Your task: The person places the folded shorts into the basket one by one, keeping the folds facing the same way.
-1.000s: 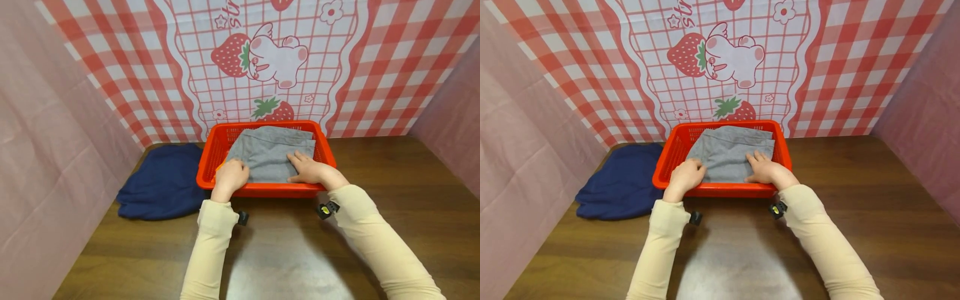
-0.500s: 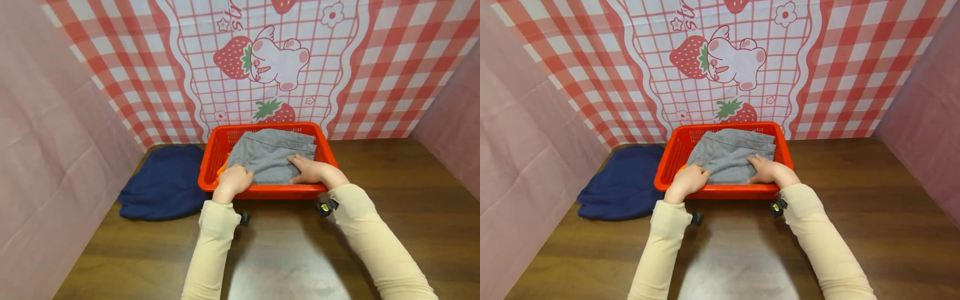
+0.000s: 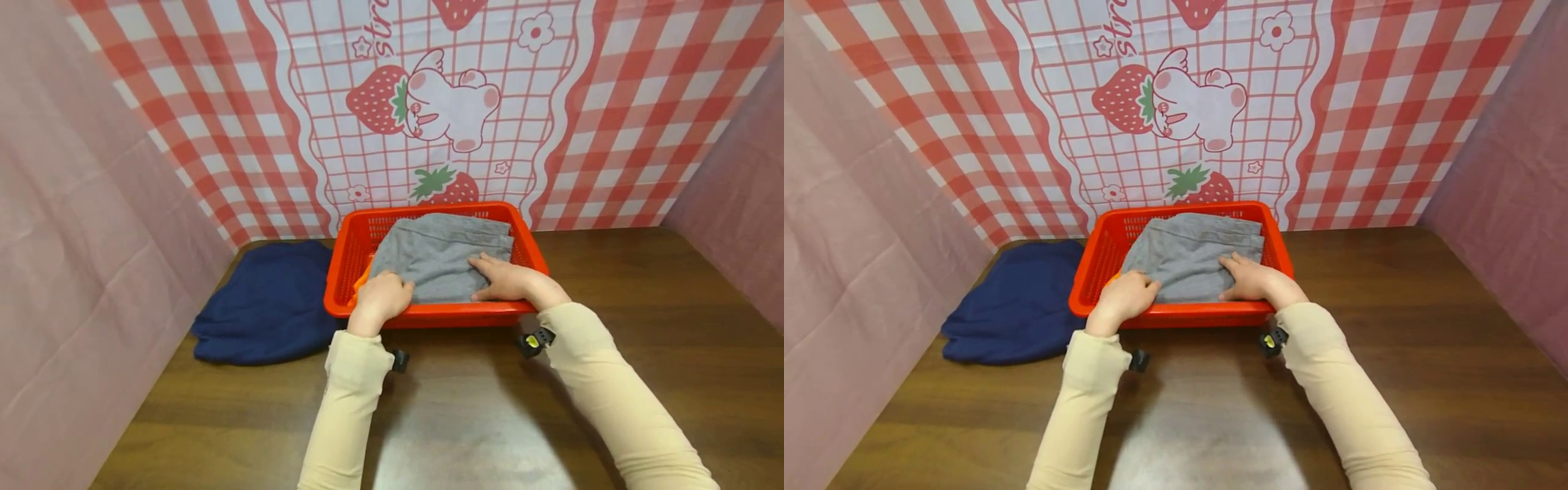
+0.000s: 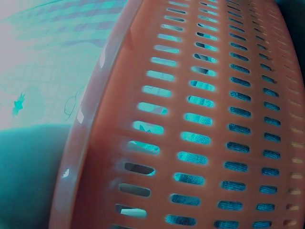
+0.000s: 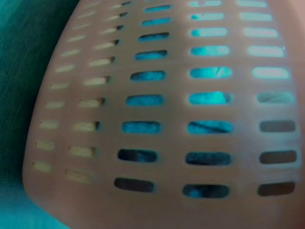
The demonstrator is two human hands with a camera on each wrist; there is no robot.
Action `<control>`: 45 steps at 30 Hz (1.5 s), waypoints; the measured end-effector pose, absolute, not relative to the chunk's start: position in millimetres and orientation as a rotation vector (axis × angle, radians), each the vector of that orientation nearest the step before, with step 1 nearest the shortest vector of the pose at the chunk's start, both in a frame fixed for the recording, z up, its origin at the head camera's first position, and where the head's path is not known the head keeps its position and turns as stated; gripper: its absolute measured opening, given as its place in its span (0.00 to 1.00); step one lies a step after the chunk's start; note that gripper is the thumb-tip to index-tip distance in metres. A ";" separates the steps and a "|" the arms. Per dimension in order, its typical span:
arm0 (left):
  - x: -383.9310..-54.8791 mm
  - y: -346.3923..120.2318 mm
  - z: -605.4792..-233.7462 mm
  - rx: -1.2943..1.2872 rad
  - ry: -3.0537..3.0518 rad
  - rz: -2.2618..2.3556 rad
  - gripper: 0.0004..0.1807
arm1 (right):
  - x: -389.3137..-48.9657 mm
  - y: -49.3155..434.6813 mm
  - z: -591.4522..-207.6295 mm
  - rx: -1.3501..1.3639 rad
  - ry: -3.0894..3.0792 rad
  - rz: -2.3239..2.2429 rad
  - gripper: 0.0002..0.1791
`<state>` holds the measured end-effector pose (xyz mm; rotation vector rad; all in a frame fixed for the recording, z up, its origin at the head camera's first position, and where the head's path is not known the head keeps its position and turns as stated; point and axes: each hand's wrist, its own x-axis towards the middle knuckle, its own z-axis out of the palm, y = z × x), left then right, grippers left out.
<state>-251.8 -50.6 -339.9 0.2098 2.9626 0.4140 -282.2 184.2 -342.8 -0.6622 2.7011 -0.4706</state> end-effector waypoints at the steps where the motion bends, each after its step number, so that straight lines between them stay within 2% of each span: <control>1: -252.1 -51.1 -339.6 0.214 2.968 0.419 0.23 | -281.6 183.6 -342.5 -0.667 2.732 -0.468 0.40; 10: -251.1 -59.6 -336.4 0.267 3.012 0.418 0.21 | -271.9 174.8 -335.7 -0.614 2.953 -0.551 0.31; 21: -238.6 -72.8 -330.4 0.374 3.079 0.427 0.15 | -254.9 167.0 -334.8 -0.580 2.985 -0.685 0.29; 33: -230.5 -81.8 -328.7 0.527 3.023 0.591 0.14 | -240.2 156.2 -334.8 -0.550 3.061 -0.736 0.28; 45: -221.4 -96.3 -318.0 0.514 3.014 0.684 0.15 | -228.3 139.1 -338.5 -0.619 3.154 -0.765 0.26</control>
